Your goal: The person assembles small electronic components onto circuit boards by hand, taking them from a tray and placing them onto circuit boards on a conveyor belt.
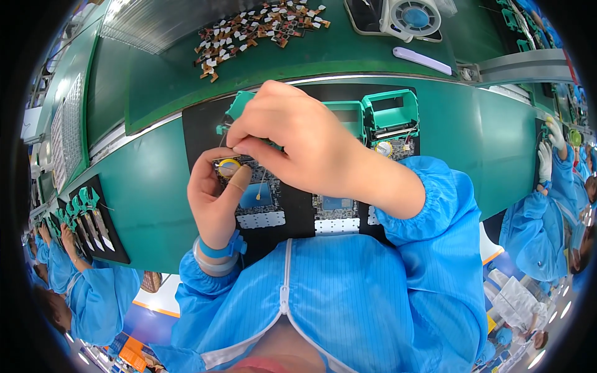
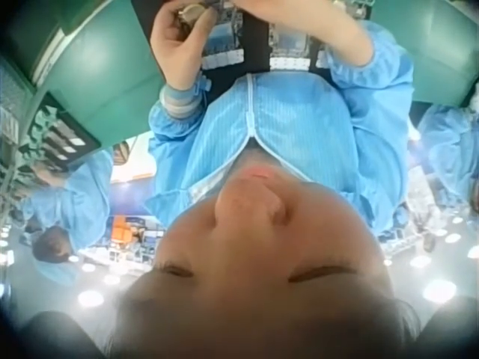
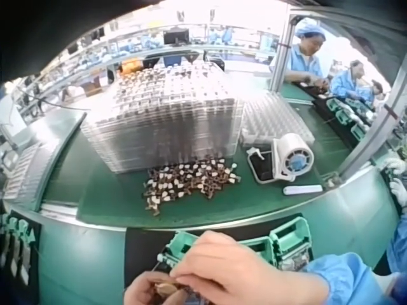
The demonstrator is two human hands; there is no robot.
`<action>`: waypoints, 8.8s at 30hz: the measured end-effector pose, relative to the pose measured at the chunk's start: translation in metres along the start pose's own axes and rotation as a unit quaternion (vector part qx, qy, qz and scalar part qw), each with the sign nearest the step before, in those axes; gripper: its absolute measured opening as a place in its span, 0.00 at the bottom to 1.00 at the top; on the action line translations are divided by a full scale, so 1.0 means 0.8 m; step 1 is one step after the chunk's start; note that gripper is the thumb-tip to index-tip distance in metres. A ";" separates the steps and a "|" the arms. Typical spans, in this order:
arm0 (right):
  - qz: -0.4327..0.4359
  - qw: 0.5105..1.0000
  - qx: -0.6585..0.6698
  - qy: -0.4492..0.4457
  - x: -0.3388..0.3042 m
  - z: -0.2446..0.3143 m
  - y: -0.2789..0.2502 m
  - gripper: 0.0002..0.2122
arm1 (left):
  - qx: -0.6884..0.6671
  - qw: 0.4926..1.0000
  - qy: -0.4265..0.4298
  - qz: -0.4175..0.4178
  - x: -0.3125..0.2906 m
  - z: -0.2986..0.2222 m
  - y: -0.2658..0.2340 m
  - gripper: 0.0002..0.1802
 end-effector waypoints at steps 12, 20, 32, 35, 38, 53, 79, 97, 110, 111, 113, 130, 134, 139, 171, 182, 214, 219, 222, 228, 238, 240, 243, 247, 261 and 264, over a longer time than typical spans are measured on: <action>-0.002 1.000 -0.002 -0.006 -0.001 0.003 0.000 0.07 | -0.008 1.000 0.000 0.013 -0.001 0.000 0.002 0.15; 0.004 1.000 0.009 0.000 -0.001 0.006 0.001 0.07 | -0.017 1.000 -0.018 -0.003 -0.001 0.003 -0.001 0.15; 0.000 1.000 0.000 0.015 -0.003 0.010 0.000 0.07 | -0.032 0.999 -0.027 -0.002 -0.002 0.001 0.002 0.14; 0.002 1.000 0.009 0.015 -0.004 0.009 0.002 0.09 | -0.029 0.999 -0.020 -0.001 -0.001 -0.002 0.002 0.13; 0.014 0.990 0.079 0.113 -0.012 -0.009 0.009 0.13 | -0.032 0.999 -0.017 -0.005 0.001 -0.002 0.000 0.13; 0.026 0.980 0.125 0.152 -0.016 -0.006 0.024 0.15 | -0.043 0.999 0.002 -0.027 -0.003 -0.002 -0.002 0.10; 0.037 0.941 -0.323 0.090 -0.016 -0.116 -0.043 0.21 | 0.114 0.983 -0.137 0.053 -0.017 -0.009 0.056 0.15; -0.101 0.959 -0.243 0.107 -0.021 -0.108 -0.086 0.06 | 0.000 0.994 -0.084 0.075 -0.002 0.042 0.108 0.16; -0.028 0.995 0.011 0.095 -0.031 0.004 -0.078 0.06 | -0.080 0.996 -0.027 0.016 -0.002 -0.004 0.083 0.16; -0.035 0.992 0.057 0.108 -0.032 0.002 -0.078 0.06 | -0.068 0.997 -0.020 0.011 -0.003 -0.006 0.081 0.16; -0.043 0.986 0.102 0.124 -0.034 -0.001 -0.080 0.07 | -0.066 0.997 -0.026 0.005 -0.003 -0.005 0.079 0.16; 0.012 0.999 -0.015 0.031 -0.022 0.029 -0.072 0.09 | -0.094 0.995 0.002 0.020 -0.003 -0.013 0.077 0.16; 0.033 0.998 -0.043 0.027 -0.024 0.024 -0.067 0.09 | -0.093 0.995 -0.004 0.023 -0.001 -0.010 0.077 0.16; 0.046 0.997 -0.054 0.018 -0.024 0.027 -0.063 0.09 | -0.086 0.996 -0.008 0.019 -0.004 -0.011 0.077 0.16; 0.024 0.990 0.073 0.118 -0.036 0.009 -0.057 0.15 | -0.039 0.999 0.010 -0.033 -0.007 -0.017 0.078 0.13; -0.036 0.988 -0.124 0.086 0.019 -0.016 -0.091 0.08 | -0.064 0.997 -0.036 0.008 -0.006 -0.037 0.057 0.13; -0.158 0.964 -0.162 0.139 -0.036 0.066 -0.091 0.09 | 0.041 0.964 -0.171 0.200 -0.034 -0.019 0.104 0.30; -0.190 0.963 -0.120 0.147 -0.047 0.071 -0.115 0.09 | 0.156 0.961 -0.070 0.216 -0.039 -0.024 0.143 0.25; -0.186 0.964 -0.127 0.139 -0.047 0.077 -0.124 0.09 | -0.071 0.968 -0.079 0.227 -0.034 -0.037 0.141 0.29; -0.191 0.965 -0.088 0.160 -0.043 0.083 -0.123 0.09 | -0.113 0.971 -0.069 0.197 -0.025 -0.067 0.121 0.29; -0.127 0.980 -0.135 0.068 -0.023 0.107 -0.116 0.09 | -0.123 0.974 -0.056 0.183 -0.023 -0.075 0.111 0.17; -0.127 0.980 -0.136 0.069 -0.023 0.106 -0.117 0.09 | -0.118 0.975 -0.053 0.181 -0.022 -0.075 0.112 0.17; -0.128 0.979 -0.140 0.071 -0.024 0.105 -0.118 0.09 | -0.118 0.975 -0.051 0.180 -0.021 -0.076 0.113 0.17; -0.128 0.979 -0.148 0.064 -0.024 0.105 -0.117 0.09 | -0.128 0.974 -0.055 0.180 -0.021 -0.077 0.113 0.16; -0.117 0.975 -0.188 0.034 -0.023 0.110 -0.114 0.11 | -0.131 0.973 -0.049 0.182 -0.019 -0.075 0.114 0.17; -0.116 0.975 -0.189 0.031 -0.023 0.109 -0.113 0.11 | -0.135 0.973 -0.048 0.183 -0.018 -0.074 0.115 0.17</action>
Point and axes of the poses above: each hand's wrist, its own x-axis towards the middle knuckle, its own y-axis out of the palm, z = x × y, the point moved 9 cm from there along x, towards the middle knuckle, and after that the axes turned 8 degrees about -y, right-handed, at the moved point
